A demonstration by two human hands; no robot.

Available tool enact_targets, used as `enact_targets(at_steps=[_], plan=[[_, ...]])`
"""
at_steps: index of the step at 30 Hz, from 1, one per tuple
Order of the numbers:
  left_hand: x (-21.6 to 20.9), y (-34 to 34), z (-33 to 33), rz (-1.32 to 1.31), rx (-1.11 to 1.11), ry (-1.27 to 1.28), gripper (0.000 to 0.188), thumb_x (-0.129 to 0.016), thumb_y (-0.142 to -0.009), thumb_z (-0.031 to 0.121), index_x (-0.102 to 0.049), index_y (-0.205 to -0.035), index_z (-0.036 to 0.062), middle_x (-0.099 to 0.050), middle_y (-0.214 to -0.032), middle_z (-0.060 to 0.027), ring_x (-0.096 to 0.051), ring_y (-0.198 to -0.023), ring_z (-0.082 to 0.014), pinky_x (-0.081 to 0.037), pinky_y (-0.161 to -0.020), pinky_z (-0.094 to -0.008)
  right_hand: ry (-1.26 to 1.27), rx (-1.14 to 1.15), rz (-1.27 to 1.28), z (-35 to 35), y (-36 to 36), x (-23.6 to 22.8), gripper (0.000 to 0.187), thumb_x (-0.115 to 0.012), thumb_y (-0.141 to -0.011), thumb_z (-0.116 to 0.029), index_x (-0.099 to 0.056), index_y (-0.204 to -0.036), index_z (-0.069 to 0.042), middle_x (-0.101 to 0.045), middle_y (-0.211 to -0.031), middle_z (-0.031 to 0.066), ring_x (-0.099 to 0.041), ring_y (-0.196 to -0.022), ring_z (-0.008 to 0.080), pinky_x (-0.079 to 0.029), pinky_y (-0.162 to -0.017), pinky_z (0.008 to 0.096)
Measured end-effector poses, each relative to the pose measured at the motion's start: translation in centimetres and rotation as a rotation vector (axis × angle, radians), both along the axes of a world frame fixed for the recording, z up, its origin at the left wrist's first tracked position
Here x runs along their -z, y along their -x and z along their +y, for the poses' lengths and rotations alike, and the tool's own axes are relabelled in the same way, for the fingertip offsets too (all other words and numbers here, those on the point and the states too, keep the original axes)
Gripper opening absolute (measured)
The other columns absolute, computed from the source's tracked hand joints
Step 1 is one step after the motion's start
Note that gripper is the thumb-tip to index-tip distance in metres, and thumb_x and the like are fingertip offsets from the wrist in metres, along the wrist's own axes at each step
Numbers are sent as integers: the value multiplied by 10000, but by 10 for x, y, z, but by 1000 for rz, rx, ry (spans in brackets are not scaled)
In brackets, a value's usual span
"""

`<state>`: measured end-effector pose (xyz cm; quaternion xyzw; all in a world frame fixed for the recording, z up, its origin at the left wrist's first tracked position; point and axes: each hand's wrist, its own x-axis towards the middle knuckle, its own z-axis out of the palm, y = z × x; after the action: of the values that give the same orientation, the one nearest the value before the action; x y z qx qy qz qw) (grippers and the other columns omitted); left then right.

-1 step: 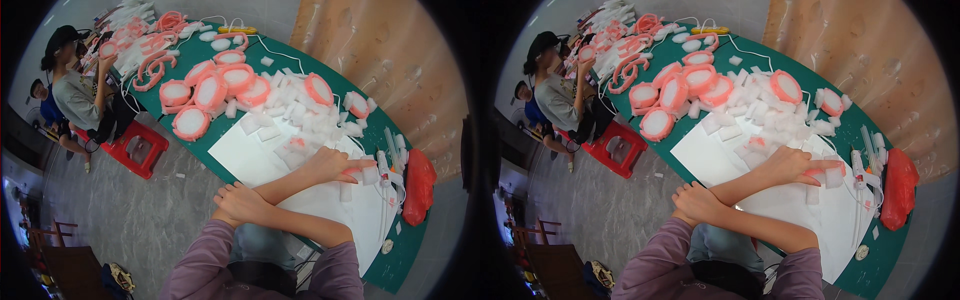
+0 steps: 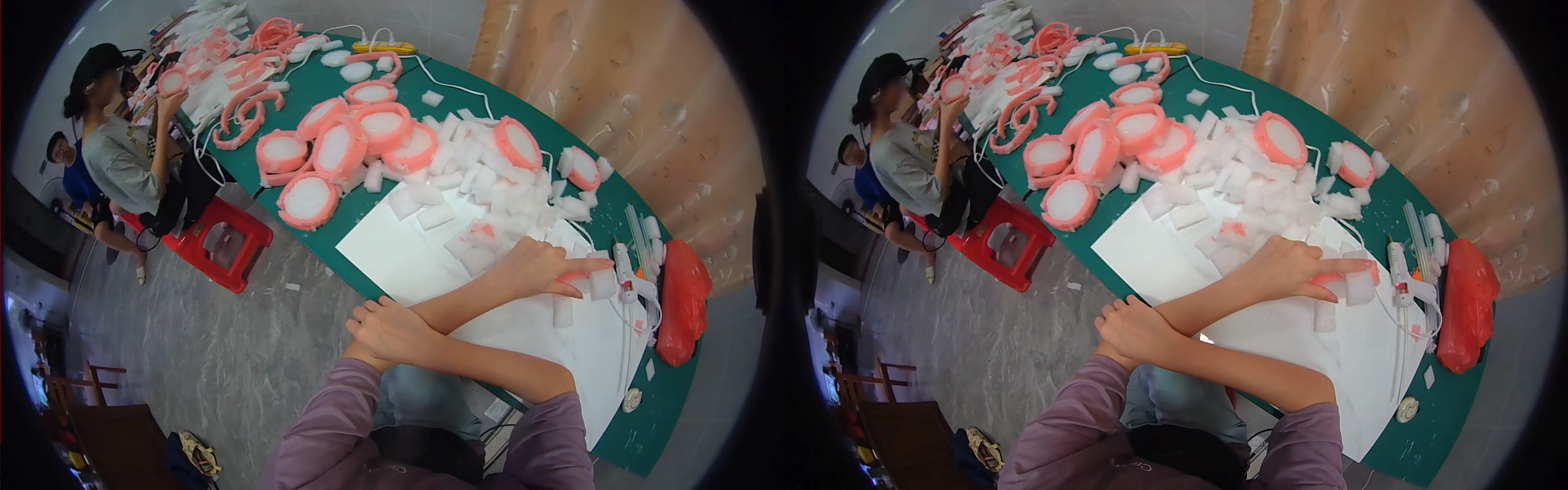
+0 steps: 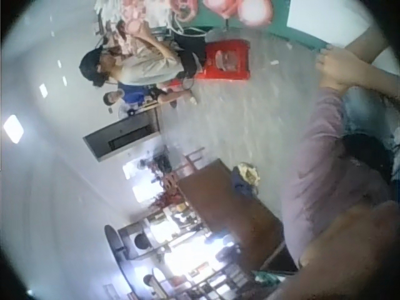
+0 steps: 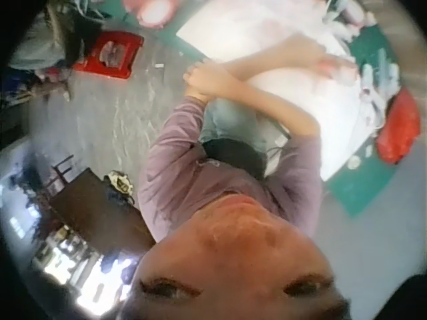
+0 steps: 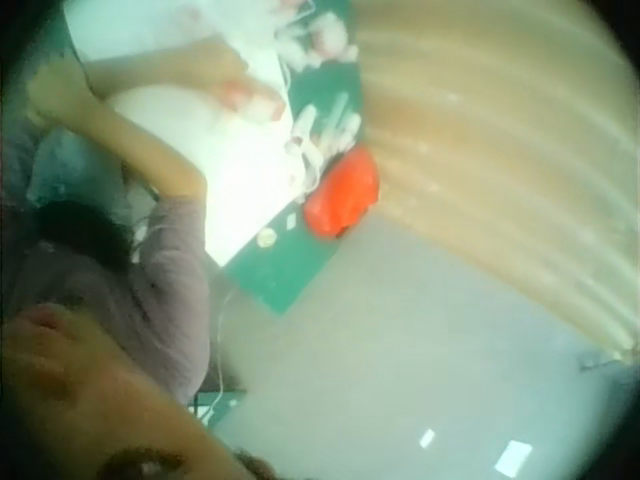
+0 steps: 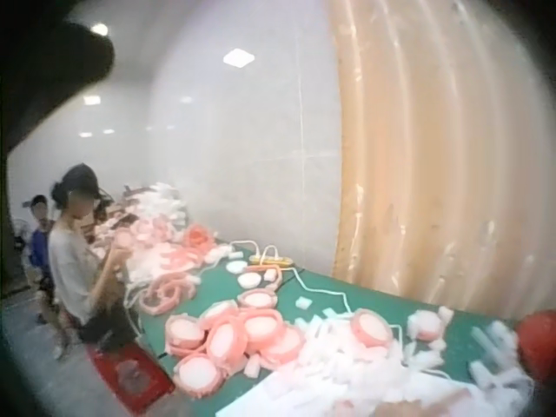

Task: Assembling white foam pieces into pink plastic rings using a glue gun.

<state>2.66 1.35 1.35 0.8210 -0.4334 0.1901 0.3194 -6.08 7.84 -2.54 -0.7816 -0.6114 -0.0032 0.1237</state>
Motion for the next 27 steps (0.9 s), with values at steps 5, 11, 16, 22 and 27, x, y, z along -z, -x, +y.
enact_targets(at_steps=[5, 11, 16, 22, 27], plan=[[-2, 0, 1, -37, -36, -56, 551, -592, -744, 406, -399, -1260, 410, -523, -600, -61, -578, -548, -206, -414, -437, -321, -34, 47, 15, 1, 2, 2, 106, -522, -701, -150, -553, -774, -80, -559, -776, 45, -557, -765, 187, -410, -644, 302], [-3, -2, -3, -163, -80, 22, 458, -563, -780, 354, -456, -1224, 396, -463, -562, -26, -537, -495, -169, -379, -404, -286, -78, 74, -46, 3, 5, 8, 107, -501, -727, -161, -566, -774, -91, -556, -772, 35, -547, -766, 177, -394, -648, 289], [-4, -2, -5, -186, -35, 160, 557, -562, -661, 43, -562, -1158, 296, -379, -620, -5, -446, -534, -145, -371, -432, -268, -74, 75, -96, 5, 6, 13, 125, -489, -743, -165, -584, -777, -90, -559, -776, 27, -550, -755, 169, -376, -629, 292], [-6, 0, -4, -45, 2, 197, 579, -555, -646, -23, -583, -1140, 278, -377, -721, -31, -440, -628, -162, -382, -484, -256, -101, 83, -128, 7, 8, 15, 121, -492, -742, -161, -588, -765, -90, -557, -764, 30, -553, -729, 175, -377, -627, 301], [-4, 0, -7, -9, 43, 215, 567, -562, -660, -5, -575, -1150, 281, -377, -749, -42, -442, -689, -184, -395, -530, -270, -88, 83, -119, 5, 8, 12, 114, -491, -745, -163, -578, -759, -91, -560, -766, 32, -550, -747, 173, -379, -634, 297]])
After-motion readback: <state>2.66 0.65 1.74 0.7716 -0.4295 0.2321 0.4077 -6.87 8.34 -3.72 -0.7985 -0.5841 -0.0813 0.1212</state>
